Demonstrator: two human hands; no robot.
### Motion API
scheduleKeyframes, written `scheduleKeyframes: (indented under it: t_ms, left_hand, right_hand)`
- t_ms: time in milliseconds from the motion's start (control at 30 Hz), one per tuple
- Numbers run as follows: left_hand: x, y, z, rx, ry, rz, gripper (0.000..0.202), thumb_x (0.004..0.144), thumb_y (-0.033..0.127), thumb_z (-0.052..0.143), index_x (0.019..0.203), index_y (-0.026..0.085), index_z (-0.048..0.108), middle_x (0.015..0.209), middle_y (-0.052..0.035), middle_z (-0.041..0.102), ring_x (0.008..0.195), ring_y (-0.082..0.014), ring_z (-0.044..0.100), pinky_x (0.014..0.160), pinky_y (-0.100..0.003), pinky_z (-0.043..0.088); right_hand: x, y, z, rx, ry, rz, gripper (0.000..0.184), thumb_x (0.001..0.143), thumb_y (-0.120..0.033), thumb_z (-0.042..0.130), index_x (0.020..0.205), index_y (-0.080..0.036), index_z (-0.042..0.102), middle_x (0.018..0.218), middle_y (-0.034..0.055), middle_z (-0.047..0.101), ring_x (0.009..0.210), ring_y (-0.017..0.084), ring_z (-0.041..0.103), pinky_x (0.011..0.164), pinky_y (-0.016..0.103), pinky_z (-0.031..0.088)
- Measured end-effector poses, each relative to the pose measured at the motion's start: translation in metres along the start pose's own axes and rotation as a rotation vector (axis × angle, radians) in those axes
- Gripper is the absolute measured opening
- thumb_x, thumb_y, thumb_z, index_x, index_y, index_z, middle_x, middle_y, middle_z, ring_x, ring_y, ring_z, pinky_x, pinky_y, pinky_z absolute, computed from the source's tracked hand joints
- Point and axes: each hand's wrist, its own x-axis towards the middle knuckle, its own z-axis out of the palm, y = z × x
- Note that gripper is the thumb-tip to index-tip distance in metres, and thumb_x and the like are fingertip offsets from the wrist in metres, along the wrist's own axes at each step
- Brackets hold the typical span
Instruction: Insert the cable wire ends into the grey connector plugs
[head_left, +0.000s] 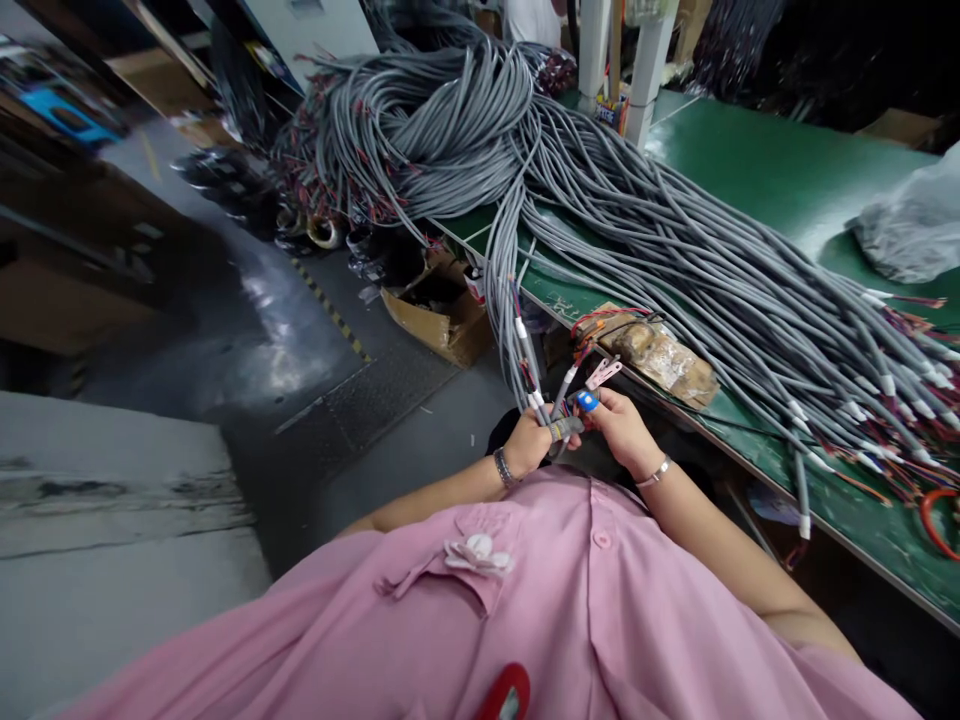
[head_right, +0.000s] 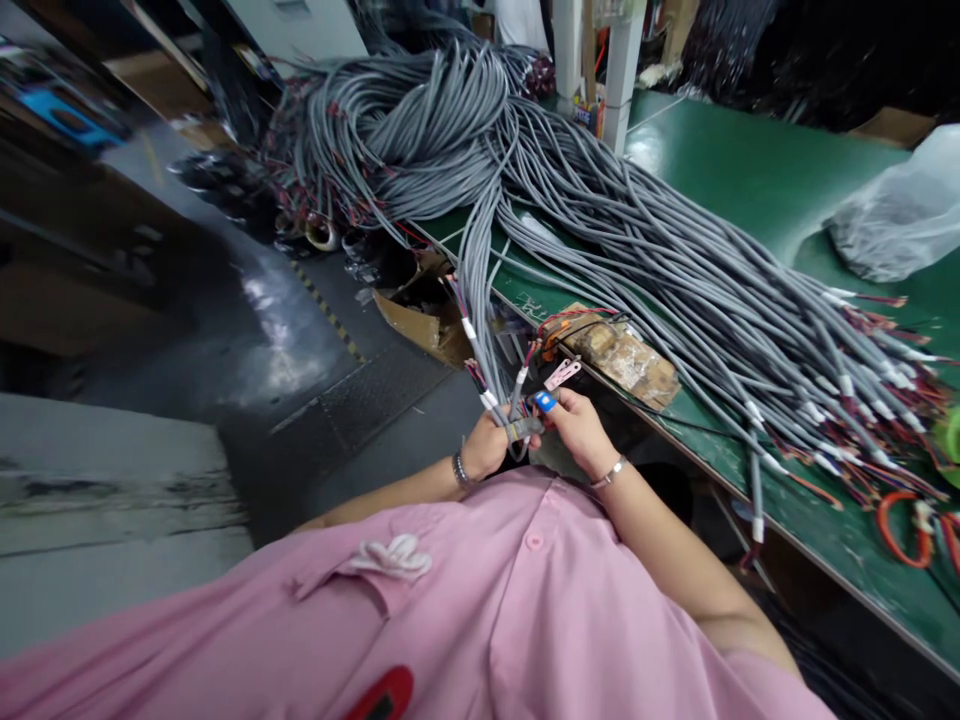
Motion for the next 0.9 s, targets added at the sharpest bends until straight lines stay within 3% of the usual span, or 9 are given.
scheduleKeyframes:
  t_ms: [133, 467, 900]
  left_hand:
    - [0.001, 0.001, -0.001, -0.107, 0.083, 0.011, 0.032, 0.064, 0.041, 0.079, 0.073, 0.012, 0.066, 0.059, -0.0051, 0.068, 0.05, -0.0152, 0.062, 0.054, -0.029, 0.052]
    - [0.001, 0.001, -0.002, -0.032, 0.076, -0.017, 0.035, 0.064, 0.044, 0.078, 0.073, 0.012, 0.068, 0.058, -0.0055, 0.067, 0.05, -0.0152, 0.061, 0.053, -0.027, 0.052]
    - [0.002, 0.005, 0.001, -0.077, 0.161, -0.017, 0.037, 0.062, 0.045, 0.08, 0.072, 0.012, 0.065, 0.058, -0.0052, 0.067, 0.049, -0.0152, 0.062, 0.053, -0.029, 0.054]
  right_hand:
    - [-0.001, 0.002, -0.009, 0.098, 0.015, 0.078, 0.028, 0.071, -0.043, 0.075, 0.081, -0.019, 0.065, 0.073, -0.001, 0.063, 0.059, 0.009, 0.051, 0.058, 0.024, 0.043]
    - [0.0, -0.014, 0.015, -0.109, 0.005, 0.004, 0.029, 0.071, -0.048, 0.074, 0.072, -0.021, 0.06, 0.056, -0.0022, 0.061, 0.052, 0.013, 0.052, 0.053, 0.028, 0.039]
    - [0.003, 0.006, 0.008, -0.032, 0.134, -0.015, 0.029, 0.068, -0.045, 0.077, 0.07, -0.019, 0.063, 0.062, -0.0022, 0.058, 0.055, 0.01, 0.046, 0.055, 0.026, 0.036]
